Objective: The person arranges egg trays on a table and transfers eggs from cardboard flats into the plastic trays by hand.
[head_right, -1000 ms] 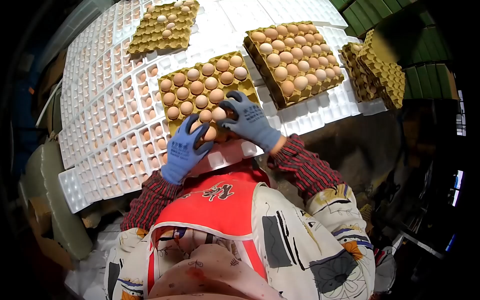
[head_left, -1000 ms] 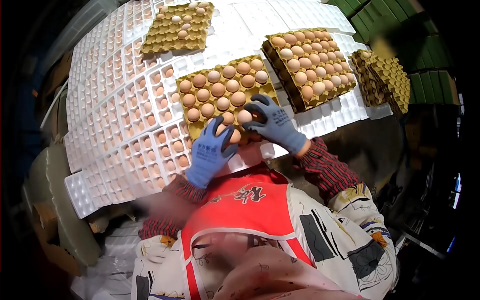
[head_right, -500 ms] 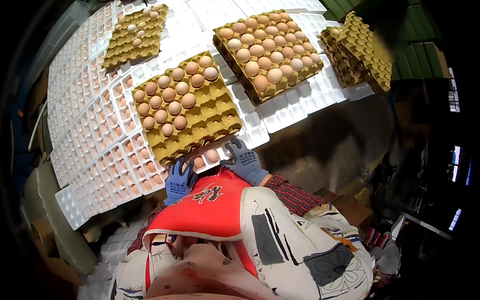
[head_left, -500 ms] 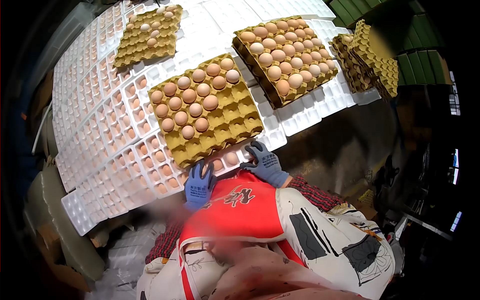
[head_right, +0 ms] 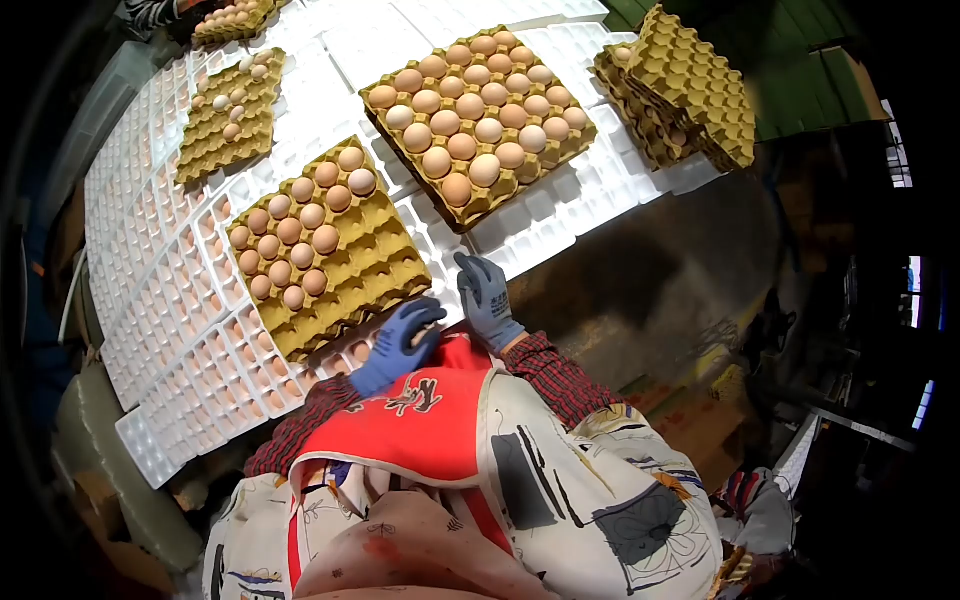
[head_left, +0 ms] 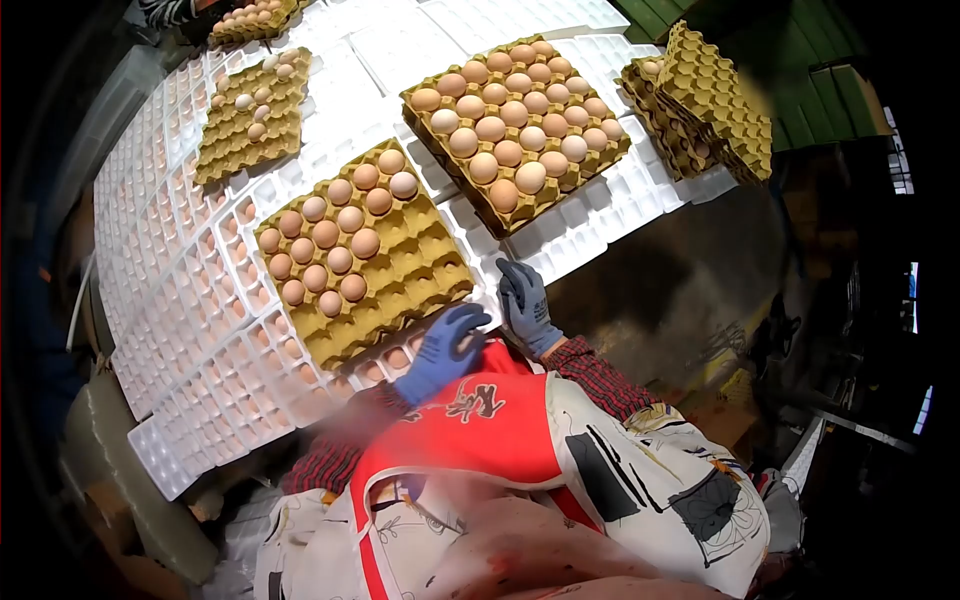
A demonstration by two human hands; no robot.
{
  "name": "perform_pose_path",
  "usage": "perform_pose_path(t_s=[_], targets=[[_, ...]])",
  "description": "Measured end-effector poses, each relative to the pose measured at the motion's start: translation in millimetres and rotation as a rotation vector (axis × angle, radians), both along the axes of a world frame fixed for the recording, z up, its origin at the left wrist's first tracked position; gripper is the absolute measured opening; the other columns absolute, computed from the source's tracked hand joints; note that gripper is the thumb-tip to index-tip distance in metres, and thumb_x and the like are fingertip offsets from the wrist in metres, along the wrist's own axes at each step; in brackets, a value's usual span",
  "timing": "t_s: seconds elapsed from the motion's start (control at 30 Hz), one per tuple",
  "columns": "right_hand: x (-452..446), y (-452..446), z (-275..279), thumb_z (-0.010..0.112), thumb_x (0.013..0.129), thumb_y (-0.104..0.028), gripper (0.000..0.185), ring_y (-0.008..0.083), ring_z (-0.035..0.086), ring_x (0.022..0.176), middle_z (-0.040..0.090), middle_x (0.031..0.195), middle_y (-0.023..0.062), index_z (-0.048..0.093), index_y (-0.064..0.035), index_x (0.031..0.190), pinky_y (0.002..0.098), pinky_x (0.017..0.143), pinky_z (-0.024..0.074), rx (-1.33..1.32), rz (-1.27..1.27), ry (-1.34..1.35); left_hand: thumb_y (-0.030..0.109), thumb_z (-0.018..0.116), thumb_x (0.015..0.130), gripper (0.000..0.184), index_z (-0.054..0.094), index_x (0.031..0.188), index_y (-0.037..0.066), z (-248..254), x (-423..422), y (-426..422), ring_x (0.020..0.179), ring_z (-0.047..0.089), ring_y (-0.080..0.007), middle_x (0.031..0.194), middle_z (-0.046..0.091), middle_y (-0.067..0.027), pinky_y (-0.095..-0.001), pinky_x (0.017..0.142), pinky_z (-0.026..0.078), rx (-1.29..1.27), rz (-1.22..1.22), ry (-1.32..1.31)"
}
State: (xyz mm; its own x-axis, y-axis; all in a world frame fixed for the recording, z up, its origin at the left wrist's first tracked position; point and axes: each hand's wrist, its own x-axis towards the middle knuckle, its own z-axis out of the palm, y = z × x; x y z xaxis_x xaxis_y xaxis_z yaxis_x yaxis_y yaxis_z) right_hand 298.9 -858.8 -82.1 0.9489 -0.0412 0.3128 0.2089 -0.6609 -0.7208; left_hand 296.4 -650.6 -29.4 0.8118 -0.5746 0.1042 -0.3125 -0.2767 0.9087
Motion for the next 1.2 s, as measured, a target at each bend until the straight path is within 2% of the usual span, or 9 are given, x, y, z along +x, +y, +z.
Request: perform_pose_path(t_s=[0.17,0.37,0.53,0.63,0.87,0.97,1.03,1.1,1.2], targets=[[11.4,-39.3,8.1,0.06,0.091,-0.001,0.031,0.0318,0.063,0.107,0.062,0.12,0.0187,0.063,0.0008,0.121,0.034,0.091,0.0503,0.497,-0.168,0.109,0.015,0.06,0.081,0.064,0.048,0.143,0.011,-61.7,12.9,-49.0,0.121,0.05,-0.0317,0.137,0.049,-0.0139,-0.0421,0.1,0.045,0.41,-0.212,-0.505],[87.3,-60.4,134.3,0.075,0.08,-0.004,0.039,0.0315,0.064,0.099,0.066,0.113,0.0158,0.067,-0.0039,0.118,0.038,0.088,0.0514,-0.009,0.199,-0.153,0.021,0.058,0.085,0.053,0.053,0.138,0.015,-53.9,9.9,-51.9,0.116,0.055,-0.0267,0.135,0.052,-0.0077,-0.0366,0.091,0.049,0.516,-0.111,-0.827],[145.2,-34.4,156.0,0.071,0.082,-0.016,0.036,0.0281,0.063,0.096,0.066,0.108,0.0079,0.065,-0.0103,0.118,0.0402,0.085,0.0493,-0.191,0.534,-0.174,0.022,0.069,0.084,0.037,0.065,0.119,0.011,77.0,37.1,-22.5,0.102,0.061,-0.0295,0.114,0.062,-0.0105,-0.0431,0.084,0.051,0.521,0.207,-0.49],[146.8,15.2,149.8,0.066,0.084,-0.017,0.037,0.0267,0.061,0.096,0.062,0.108,0.0083,0.062,-0.0119,0.12,0.0406,0.084,0.0488,-0.238,0.723,-0.19,0.018,0.068,0.083,0.039,0.061,0.121,0.01,76.5,53.8,38.2,0.098,0.06,-0.0328,0.112,0.063,-0.0123,-0.0424,0.084,0.049,0.744,0.582,-0.334],[202.6,88.9,95.9,0.062,0.081,-0.009,0.02,0.0256,0.063,0.086,0.059,0.102,0.0093,0.06,-0.0131,0.1,0.0388,0.068,0.0502,-0.689,0.508,-0.07,0.019,0.07,0.078,0.035,0.06,0.11,0.012,54.5,55.7,102.0,0.094,0.06,-0.0289,0.107,0.061,-0.0094,-0.0424,0.08,0.049,0.878,0.487,-0.365],[208.6,76.8,114.6,0.07,0.08,-0.016,0.025,0.0275,0.064,0.085,0.059,0.1,0.0103,0.059,-0.0099,0.101,0.0394,0.073,0.0519,-0.291,0.481,0.007,0.019,0.072,0.082,0.035,0.06,0.113,0.008,74.7,62.5,112.4,0.09,0.061,-0.0259,0.099,0.063,-0.0071,-0.0366,0.079,0.05,0.471,0.594,-0.113],[217.5,72.8,108.3,0.073,0.087,-0.021,0.033,0.0136,0.061,0.089,0.058,0.105,0.0054,0.06,-0.0072,0.114,0.0292,0.076,0.0528,0.408,0.49,0.13,0.018,0.074,0.084,0.044,0.057,0.122,0.004,52.2,70.2,120.7,0.1,0.062,-0.0194,0.107,0.063,-0.007,-0.0313,0.086,0.052,-0.288,0.764,0.21],[221.6,79.1,131.3,0.072,0.089,-0.02,0.029,0.0082,0.058,0.089,0.058,0.104,0.0006,0.06,-0.0059,0.111,0.025,0.072,0.0517,0.981,0.469,0.711,0.021,0.073,0.087,0.048,0.053,0.127,0.004,77.0,92.8,124.3,0.102,0.06,-0.0166,0.114,0.06,-0.0052,-0.0296,0.085,0.052,-0.163,0.618,0.532],[232.5,102.0,121.5,0.071,0.086,-0.028,0.031,0.0183,0.065,0.089,0.064,0.108,0.0083,0.064,-0.0086,0.11,0.0342,0.077,0.0532,-0.006,0.697,0.322,0.026,0.073,0.084,0.05,0.054,0.128,0.01,59.1,116.2,93.2,0.096,0.061,-0.023,0.109,0.059,-0.0088,-0.0366,0.076,0.052,0.58,0.384,-0.124]])
